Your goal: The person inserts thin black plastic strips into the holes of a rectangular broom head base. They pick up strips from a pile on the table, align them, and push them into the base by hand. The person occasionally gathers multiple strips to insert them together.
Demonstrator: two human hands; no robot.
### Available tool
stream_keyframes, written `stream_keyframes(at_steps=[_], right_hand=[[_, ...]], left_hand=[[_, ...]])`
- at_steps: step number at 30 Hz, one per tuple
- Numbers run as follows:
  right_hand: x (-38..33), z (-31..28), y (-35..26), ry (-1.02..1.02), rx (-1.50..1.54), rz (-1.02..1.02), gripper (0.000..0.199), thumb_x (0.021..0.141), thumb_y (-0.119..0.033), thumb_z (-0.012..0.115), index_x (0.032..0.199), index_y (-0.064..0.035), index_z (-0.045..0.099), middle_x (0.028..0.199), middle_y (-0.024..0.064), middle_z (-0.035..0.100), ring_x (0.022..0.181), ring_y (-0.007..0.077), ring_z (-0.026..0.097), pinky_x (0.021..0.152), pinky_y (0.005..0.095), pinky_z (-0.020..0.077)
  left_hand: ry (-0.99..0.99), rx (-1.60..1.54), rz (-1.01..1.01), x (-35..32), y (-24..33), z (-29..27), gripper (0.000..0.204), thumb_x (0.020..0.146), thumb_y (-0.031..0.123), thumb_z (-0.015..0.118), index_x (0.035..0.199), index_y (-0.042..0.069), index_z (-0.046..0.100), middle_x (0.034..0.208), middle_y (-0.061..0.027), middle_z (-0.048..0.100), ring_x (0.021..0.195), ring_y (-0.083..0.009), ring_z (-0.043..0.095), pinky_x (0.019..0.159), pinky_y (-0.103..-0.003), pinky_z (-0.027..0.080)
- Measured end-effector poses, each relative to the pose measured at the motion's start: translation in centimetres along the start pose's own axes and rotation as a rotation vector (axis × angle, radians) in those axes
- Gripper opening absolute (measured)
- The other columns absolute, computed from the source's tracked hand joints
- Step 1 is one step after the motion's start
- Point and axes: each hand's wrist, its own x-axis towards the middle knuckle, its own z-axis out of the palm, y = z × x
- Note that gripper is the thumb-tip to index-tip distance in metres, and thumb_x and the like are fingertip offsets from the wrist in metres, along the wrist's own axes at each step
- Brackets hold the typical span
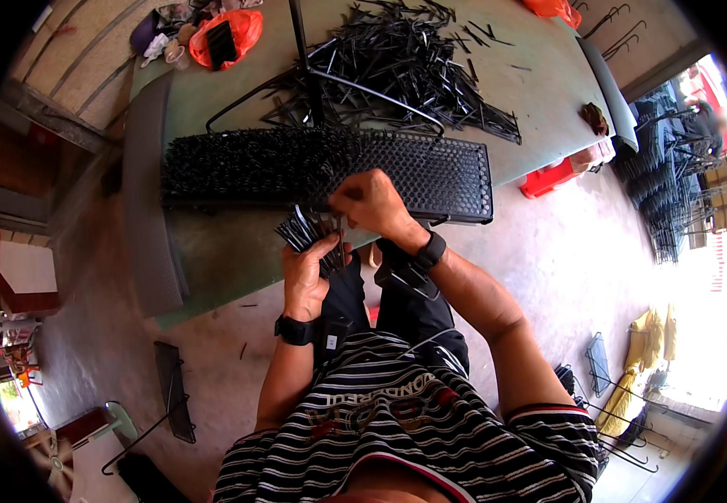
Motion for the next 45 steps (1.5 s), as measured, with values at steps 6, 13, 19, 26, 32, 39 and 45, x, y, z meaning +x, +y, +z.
stream_keyframes(at_steps=[6,13,19,26,32,39,45], right_hand=[[0.7,0.6,-1.1,0.477,0.187,-0.211,0.01,0.083,-0.005,0.061,0.091,0.0006,0.056,0.067,0.0085,0.064,0.057,0.012,0.065,0.049,0.0218,0.0477],[1.7,2.1,-0.2,0.495,-0.009,-0.393,0.008,0.085,-0.001,0.059,0.092,0.0008,0.055,0.073,0.0075,0.065,0.067,0.0125,0.067,0.055,0.0211,0.0514],[2.3,2.1,-0.1,0.448,-0.184,-0.526,0.007,0.085,-0.001,0.058,0.092,-0.0005,0.055,0.072,0.0087,0.065,0.067,0.0145,0.068,0.054,0.0226,0.0512],[2.9,1.8,1.2,0.359,-0.566,-0.715,0.007,0.081,-0.005,0.062,0.087,-0.0036,0.061,0.073,0.0105,0.061,0.062,0.0236,0.063,0.052,0.0294,0.0481],[0.9,1.9,-0.1,0.282,-0.365,-0.299,0.02,0.075,-0.021,0.07,0.077,-0.0021,0.065,0.059,0.0128,0.059,0.053,0.0259,0.06,0.05,0.0338,0.0464],[-1.0,1.4,0.2,0.137,0.118,0.0,0.011,0.08,-0.01,0.063,0.079,0.0014,0.065,0.062,0.0084,0.063,0.051,0.0123,0.061,0.048,0.0262,0.0466],[0.6,2.7,-0.6,0.512,0.035,-0.431,0.015,0.084,-0.001,0.061,0.096,-0.0013,0.052,0.07,0.0075,0.064,0.063,0.0124,0.066,0.052,0.0218,0.0495]], left_hand=[[0.098,0.082,0.113,0.2,-0.3,-0.4,0.013,0.074,-0.005,0.067,0.085,-0.004,0.059,0.072,-0.0108,0.062,0.051,-0.0187,0.059,0.045,-0.029,0.048],[0.058,0.136,0.131,0.3,-0.4,-1.7,0.014,0.076,0.0,0.067,0.089,-0.002,0.061,0.075,-0.0101,0.064,0.053,-0.0191,0.061,0.046,-0.029,0.049],[0.087,0.121,0.097,-0.1,0.0,-1.8,0.016,0.075,0.001,0.068,0.09,-0.001,0.062,0.072,-0.008,0.062,0.054,-0.0189,0.061,0.045,-0.029,0.047],[0.097,0.105,0.076,-0.3,0.3,-1.9,0.022,0.075,-0.001,0.069,0.096,-0.002,0.062,0.076,-0.0076,0.063,0.054,-0.0172,0.06,0.045,-0.027,0.047],[0.115,0.071,0.048,-0.6,0.5,-1.6,0.02,0.075,-0.001,0.069,0.094,-0.002,0.062,0.074,-0.0068,0.063,0.055,-0.0175,0.06,0.047,-0.027,0.048],[0.11,0.042,0.057,-0.1,0.0,-0.8,0.017,0.076,-0.001,0.067,0.092,-0.001,0.061,0.074,-0.0082,0.062,0.055,-0.0175,0.06,0.048,-0.028,0.049],[0.104,0.129,0.125,0.1,0.1,-2.1,0.021,0.076,-0.001,0.068,0.095,-0.003,0.061,0.073,-0.0079,0.062,0.053,-0.0176,0.06,0.045,-0.027,0.047]])
